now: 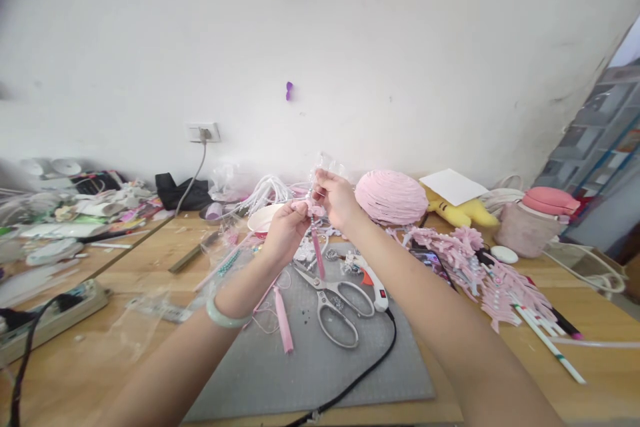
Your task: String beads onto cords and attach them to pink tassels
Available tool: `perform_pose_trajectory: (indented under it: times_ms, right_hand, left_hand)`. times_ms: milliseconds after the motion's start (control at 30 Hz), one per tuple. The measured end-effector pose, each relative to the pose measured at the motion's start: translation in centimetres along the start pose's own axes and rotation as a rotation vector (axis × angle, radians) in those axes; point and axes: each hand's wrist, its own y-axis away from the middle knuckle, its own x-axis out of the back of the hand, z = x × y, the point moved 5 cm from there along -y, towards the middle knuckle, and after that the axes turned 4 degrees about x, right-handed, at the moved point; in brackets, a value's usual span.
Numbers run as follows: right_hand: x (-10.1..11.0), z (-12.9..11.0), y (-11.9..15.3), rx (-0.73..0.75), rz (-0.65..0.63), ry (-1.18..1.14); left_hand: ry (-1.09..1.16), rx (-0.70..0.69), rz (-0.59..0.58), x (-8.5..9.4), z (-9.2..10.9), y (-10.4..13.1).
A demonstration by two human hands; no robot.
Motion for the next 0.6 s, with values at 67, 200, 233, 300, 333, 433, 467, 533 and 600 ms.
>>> perform_pose_trajectory:
  times_ms: [67,200,233,300,333,433,467,533,600]
  right_hand:
    - [0.0,0.1,-0.1,-0.005,0.006,0.017]
    - [0.4,0.2,-0.5,-0.001,0.018,0.071]
    - [0.5,0.2,-0.5,0.002,0.019,0.089]
    - [0.6,0.1,-0.6,0.009,0.015,0.133]
    - [0.5,0.0,-0.6,0.014,0.007,0.158]
    - [0.4,-0.3,-0.4,0.038,-0.036,0.247]
    - [0.3,-0.5,-0.2,0.046,-0.055,0.279]
    - [0.3,-1.0,0.1,0.062,-0.089,0.344]
    - [0.5,-1.5,0.3,0.078,-0.111,0.412]
  left_hand:
    - [0.007,0.008,-0.005,-0.2,-0.2,0.1]
    - [-0.004,0.036,-0.035,-0.6,-0.5,0.6]
    - [-0.013,0.041,-0.042,-0.7,-0.6,0.7]
    - [-0.041,0.056,-0.055,-0.8,-0.8,0.8]
    - [-0.059,0.065,-0.058,-0.8,-0.9,0.8]
    - [-0.115,0.101,-0.063,-0.6,-1.2,0.9]
    - [-0.136,0.120,-0.070,-0.5,-1.3,1.1]
    - [-0.186,0.178,-0.100,-0.2,-1.6,1.7]
    - [-0.249,0.250,-0.137,0.3,-1.7,2.9]
